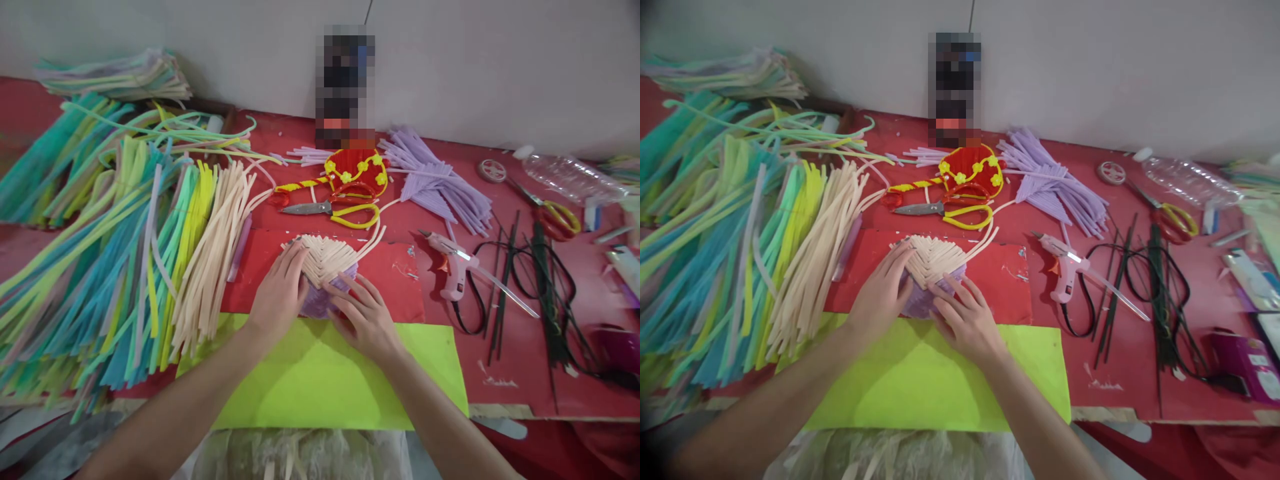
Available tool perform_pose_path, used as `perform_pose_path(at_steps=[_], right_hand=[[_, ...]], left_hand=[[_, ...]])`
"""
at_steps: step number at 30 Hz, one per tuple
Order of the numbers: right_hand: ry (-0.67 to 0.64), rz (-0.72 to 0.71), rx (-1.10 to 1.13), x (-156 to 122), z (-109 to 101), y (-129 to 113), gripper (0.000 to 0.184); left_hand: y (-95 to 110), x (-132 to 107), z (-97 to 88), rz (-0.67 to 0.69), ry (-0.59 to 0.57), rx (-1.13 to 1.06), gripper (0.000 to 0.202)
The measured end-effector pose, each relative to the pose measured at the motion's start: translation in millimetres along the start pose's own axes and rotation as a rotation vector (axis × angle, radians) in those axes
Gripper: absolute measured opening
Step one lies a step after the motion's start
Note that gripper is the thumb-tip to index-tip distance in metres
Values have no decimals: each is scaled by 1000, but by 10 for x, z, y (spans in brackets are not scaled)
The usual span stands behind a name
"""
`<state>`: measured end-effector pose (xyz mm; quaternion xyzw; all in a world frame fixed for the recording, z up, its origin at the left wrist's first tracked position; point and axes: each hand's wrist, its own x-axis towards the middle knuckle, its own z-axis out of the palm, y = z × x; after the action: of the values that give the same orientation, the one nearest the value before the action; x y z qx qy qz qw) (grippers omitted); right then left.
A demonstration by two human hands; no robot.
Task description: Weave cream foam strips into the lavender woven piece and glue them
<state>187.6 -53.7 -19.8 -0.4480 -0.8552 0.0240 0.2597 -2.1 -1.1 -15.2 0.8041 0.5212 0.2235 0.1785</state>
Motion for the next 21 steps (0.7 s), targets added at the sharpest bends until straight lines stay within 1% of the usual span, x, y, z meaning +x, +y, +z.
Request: perform_pose_path(at_steps=[6,10,14,18,21], right_hand=[[-49,-9,-5,-4,2,-5,12],[-40,-17,3,1,-1,-11,12],[-60,-17,22,9,-4,-14,12],[-50,-13,18,17,-7,-19,12],[-27,-24,34,13,-11,-17,13]], left_hand=[[7,-2,-7,-22,-6,-24,50],[4,0,-9,-23,-9,-32,49],[-9,-4,1,-15,0,-30,49],[1,-10,2,-15,15,-48,51],[38,-12,-36,-33,44,-73,50]])
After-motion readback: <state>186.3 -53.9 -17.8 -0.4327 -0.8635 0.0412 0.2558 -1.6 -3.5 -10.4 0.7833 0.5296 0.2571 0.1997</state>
